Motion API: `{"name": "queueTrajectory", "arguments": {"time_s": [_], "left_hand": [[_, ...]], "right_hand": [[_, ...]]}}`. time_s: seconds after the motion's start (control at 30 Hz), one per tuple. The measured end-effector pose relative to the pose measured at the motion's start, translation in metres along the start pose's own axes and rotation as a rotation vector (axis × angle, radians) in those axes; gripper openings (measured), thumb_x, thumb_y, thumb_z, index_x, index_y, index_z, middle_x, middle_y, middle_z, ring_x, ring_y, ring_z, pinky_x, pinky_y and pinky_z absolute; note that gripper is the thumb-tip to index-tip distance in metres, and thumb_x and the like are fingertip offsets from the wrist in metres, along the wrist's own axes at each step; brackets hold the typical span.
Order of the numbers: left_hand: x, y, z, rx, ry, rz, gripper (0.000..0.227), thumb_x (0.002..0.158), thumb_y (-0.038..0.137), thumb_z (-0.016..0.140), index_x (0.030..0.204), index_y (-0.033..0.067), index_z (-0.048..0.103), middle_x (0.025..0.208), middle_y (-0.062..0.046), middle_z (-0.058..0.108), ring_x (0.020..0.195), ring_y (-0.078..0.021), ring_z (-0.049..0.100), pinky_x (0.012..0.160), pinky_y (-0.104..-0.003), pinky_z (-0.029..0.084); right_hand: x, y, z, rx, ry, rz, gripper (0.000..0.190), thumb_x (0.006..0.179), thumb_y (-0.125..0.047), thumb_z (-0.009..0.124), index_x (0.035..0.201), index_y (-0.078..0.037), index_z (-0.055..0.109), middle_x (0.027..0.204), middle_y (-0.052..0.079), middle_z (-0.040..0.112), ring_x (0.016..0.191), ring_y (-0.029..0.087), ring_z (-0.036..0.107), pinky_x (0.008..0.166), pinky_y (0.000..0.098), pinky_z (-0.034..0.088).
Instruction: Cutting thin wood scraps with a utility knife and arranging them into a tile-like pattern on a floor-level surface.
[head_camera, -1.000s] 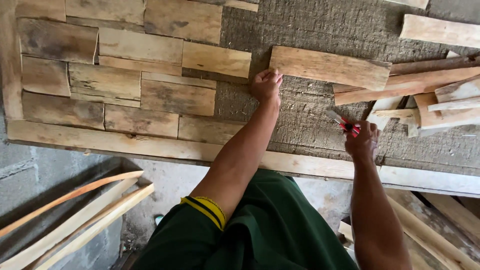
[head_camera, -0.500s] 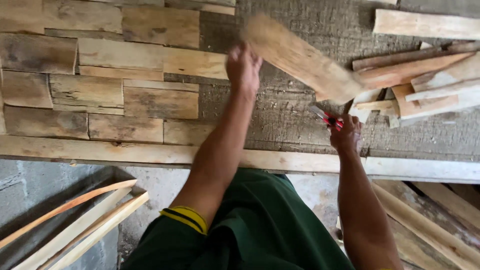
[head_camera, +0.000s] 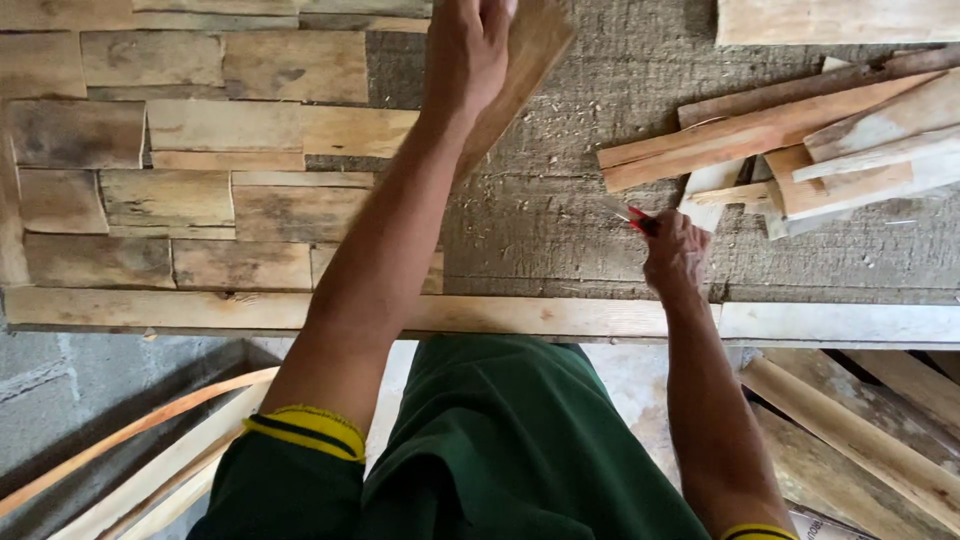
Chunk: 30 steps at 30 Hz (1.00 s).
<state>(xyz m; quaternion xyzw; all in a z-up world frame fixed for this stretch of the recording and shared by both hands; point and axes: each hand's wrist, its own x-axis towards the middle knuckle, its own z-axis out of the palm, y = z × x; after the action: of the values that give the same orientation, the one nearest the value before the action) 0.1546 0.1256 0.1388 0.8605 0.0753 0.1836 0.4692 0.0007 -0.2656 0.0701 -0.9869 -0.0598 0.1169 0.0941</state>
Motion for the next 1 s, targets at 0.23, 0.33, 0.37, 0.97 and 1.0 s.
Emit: {"name": "queueTrajectory", "arguments": {"time_s": [0.23, 0.33, 0.37, 0.97, 1.0], "left_hand": [[-0.020, 0.006, 0.055, 0.080, -0.157, 0.237, 0.008, 0.110, 0.019, 0.060, 0.113, 0.0114, 0.058, 0.097, -0.005, 0.068, 0.071, -0.0115, 0.066, 0.052, -0.024, 0.058], [-0.021, 0.045, 0.052, 0.101, -0.347, 0.170, 0.036, 0.090, 0.024, 0.081, 0.111, 0.0069, 0.058, 0.096, -0.010, 0.064, 0.076, -0.0165, 0.064, 0.059, -0.030, 0.060], [-0.021, 0.039, 0.066, 0.171, -0.464, 0.257, 0.047, 0.081, 0.026, 0.088, 0.112, 0.0060, 0.059, 0.099, -0.011, 0.064, 0.085, -0.0198, 0.063, 0.070, -0.033, 0.060], [-0.018, -0.007, 0.232, 0.644, -0.816, 0.536, 0.082, 0.076, 0.007, 0.078, 0.150, -0.0001, 0.045, 0.136, -0.012, 0.050, 0.124, -0.0270, 0.049, 0.117, -0.041, 0.040], [-0.021, -0.016, 0.243, 0.658, -0.783, 0.553, 0.084, 0.076, 0.005, 0.077, 0.152, -0.0003, 0.043, 0.134, -0.010, 0.050, 0.121, -0.0254, 0.050, 0.117, -0.039, 0.041]], "right_hand": [[0.071, -0.015, -0.034, 0.097, -0.145, -0.096, 0.035, 0.109, -0.035, 0.062, 0.139, -0.020, 0.052, 0.122, 0.013, 0.073, 0.090, 0.030, 0.074, 0.068, 0.0460, 0.059], [0.112, -0.033, -0.065, 0.044, -0.250, -0.161, 0.083, 0.079, -0.029, 0.082, 0.150, -0.030, 0.040, 0.117, 0.012, 0.072, 0.092, 0.034, 0.070, 0.070, 0.0489, 0.056], [0.120, -0.034, -0.068, -0.051, -0.340, -0.136, 0.080, 0.082, -0.031, 0.082, 0.151, -0.030, 0.041, 0.115, 0.012, 0.073, 0.094, 0.034, 0.070, 0.075, 0.0493, 0.056], [0.082, 0.028, -0.053, 0.115, -0.406, -0.362, 0.069, 0.083, -0.035, 0.076, 0.145, -0.020, 0.048, 0.118, 0.011, 0.073, 0.084, 0.022, 0.072, 0.059, 0.0354, 0.058], [0.075, 0.038, -0.046, 0.382, -0.269, -0.457, 0.055, 0.089, -0.036, 0.070, 0.136, -0.014, 0.055, 0.114, 0.014, 0.075, 0.084, 0.021, 0.072, 0.060, 0.0334, 0.059]]}}
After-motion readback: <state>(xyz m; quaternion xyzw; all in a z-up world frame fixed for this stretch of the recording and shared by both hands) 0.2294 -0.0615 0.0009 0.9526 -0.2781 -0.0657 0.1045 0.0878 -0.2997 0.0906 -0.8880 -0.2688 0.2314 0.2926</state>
